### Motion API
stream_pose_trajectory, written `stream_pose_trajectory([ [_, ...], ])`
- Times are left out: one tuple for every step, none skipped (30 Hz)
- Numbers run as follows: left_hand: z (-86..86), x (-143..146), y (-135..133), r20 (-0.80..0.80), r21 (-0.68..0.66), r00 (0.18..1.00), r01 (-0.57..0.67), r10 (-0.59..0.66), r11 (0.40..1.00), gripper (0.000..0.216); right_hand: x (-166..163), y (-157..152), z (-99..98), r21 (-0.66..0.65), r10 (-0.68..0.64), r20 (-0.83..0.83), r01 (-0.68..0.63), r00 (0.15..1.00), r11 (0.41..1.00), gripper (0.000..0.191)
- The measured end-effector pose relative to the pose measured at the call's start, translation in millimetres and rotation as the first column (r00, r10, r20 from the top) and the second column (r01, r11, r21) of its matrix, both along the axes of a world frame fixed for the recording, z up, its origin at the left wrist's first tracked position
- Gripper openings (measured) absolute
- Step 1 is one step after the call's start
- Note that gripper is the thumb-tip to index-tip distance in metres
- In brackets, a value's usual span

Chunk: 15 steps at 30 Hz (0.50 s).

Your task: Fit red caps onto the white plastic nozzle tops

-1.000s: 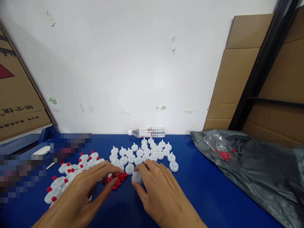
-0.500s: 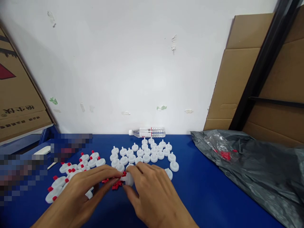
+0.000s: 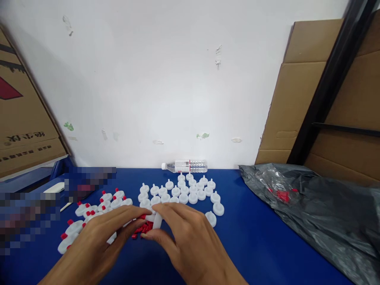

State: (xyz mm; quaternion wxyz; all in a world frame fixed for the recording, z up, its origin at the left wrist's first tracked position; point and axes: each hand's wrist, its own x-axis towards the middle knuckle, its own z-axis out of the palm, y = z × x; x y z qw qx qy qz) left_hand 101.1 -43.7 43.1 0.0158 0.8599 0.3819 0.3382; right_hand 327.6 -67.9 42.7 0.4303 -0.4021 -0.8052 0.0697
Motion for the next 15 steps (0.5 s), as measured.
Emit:
stream_pose_trajectory([
  [-0.1, 0, -1, -0.013, 0.017, 1.000, 0.021, -0.021, 1.000, 0.022, -1, -1, 1.5, 0.034, 0.020, -0.024, -0.019, 1.000, 0.999, 0.028],
  [0.2, 0, -2, -0.016, 0.031, 0.999, 0.044, -0.043, 0.999, 0.022, -1, -1, 3.0, 0.067, 0.040, -0.035, -0.037, 0.999, 0.997, 0.027],
  [0.8, 0, -3, -0.009, 0.042, 0.999, 0.053, -0.053, 0.998, 0.022, -2, -2, 4.5, 0.096, 0.058, -0.034, -0.054, 0.998, 0.994, 0.027],
  [1.7, 0, -4, -0.005, 0.052, 0.998, 0.059, -0.059, 0.997, 0.023, -2, -2, 5.7, 0.118, 0.073, -0.019, -0.070, 0.997, 0.991, 0.028],
  [2.6, 1, -5, -0.009, 0.054, 0.998, 0.055, -0.055, 0.997, 0.023, -2, -2, 6.5, 0.140, 0.084, 0.002, -0.083, 0.996, 0.987, 0.029],
  [3.6, 1, -7, -0.020, 0.046, 0.999, 0.047, -0.046, 0.998, 0.024, -3, -1, 6.9, 0.161, 0.092, 0.024, -0.094, 0.995, 0.982, 0.030],
  [4.5, 1, -7, -0.031, 0.037, 0.999, 0.043, -0.042, 0.998, 0.024, -3, -1, 7.0, 0.180, 0.097, 0.041, -0.102, 0.994, 0.978, 0.031],
  [5.5, 0, -8, -0.040, 0.024, 0.998, 0.044, -0.043, 0.999, 0.025, -4, 0, 6.8, 0.197, 0.100, 0.053, -0.109, 0.994, 0.974, 0.032],
  [6.5, 0, -9, -0.046, 0.003, 0.998, 0.045, -0.045, 0.999, 0.025, -4, 0, 6.4, 0.213, 0.103, 0.062, -0.114, 0.993, 0.970, 0.031],
  [7.7, -1, -9, -0.048, -0.021, 0.998, 0.050, -0.051, 0.999, 0.026, -5, 0, 6.0, 0.226, 0.105, 0.066, -0.117, 0.992, 0.967, 0.031],
  [9.1, -1, -9, -0.042, -0.041, 0.997, 0.056, -0.058, 0.998, 0.027, -6, 1, 5.5, 0.234, 0.108, 0.067, -0.121, 0.992, 0.965, 0.031],
  [10.7, -1, -9, -0.031, -0.057, 0.997, 0.063, -0.065, 0.996, 0.027, -6, 1, 5.0, 0.239, 0.110, 0.066, -0.123, 0.992, 0.963, 0.030],
  [12.4, -1, -9, -0.014, -0.067, 0.997, 0.071, -0.072, 0.995, 0.026, -6, 1, 4.6, 0.245, 0.111, 0.065, -0.123, 0.992, 0.962, 0.030],
  [14.2, -1, -9, 0.001, -0.070, 0.997, 0.077, -0.077, 0.995, 0.024, -6, 1, 4.2, 0.246, 0.106, 0.066, -0.119, 0.992, 0.962, 0.029],
  [15.9, -1, -9, 0.012, -0.060, 0.996, 0.087, -0.086, 0.994, 0.020, -6, 1, 3.8, 0.246, 0.094, 0.069, -0.108, 0.993, 0.963, 0.028],
])
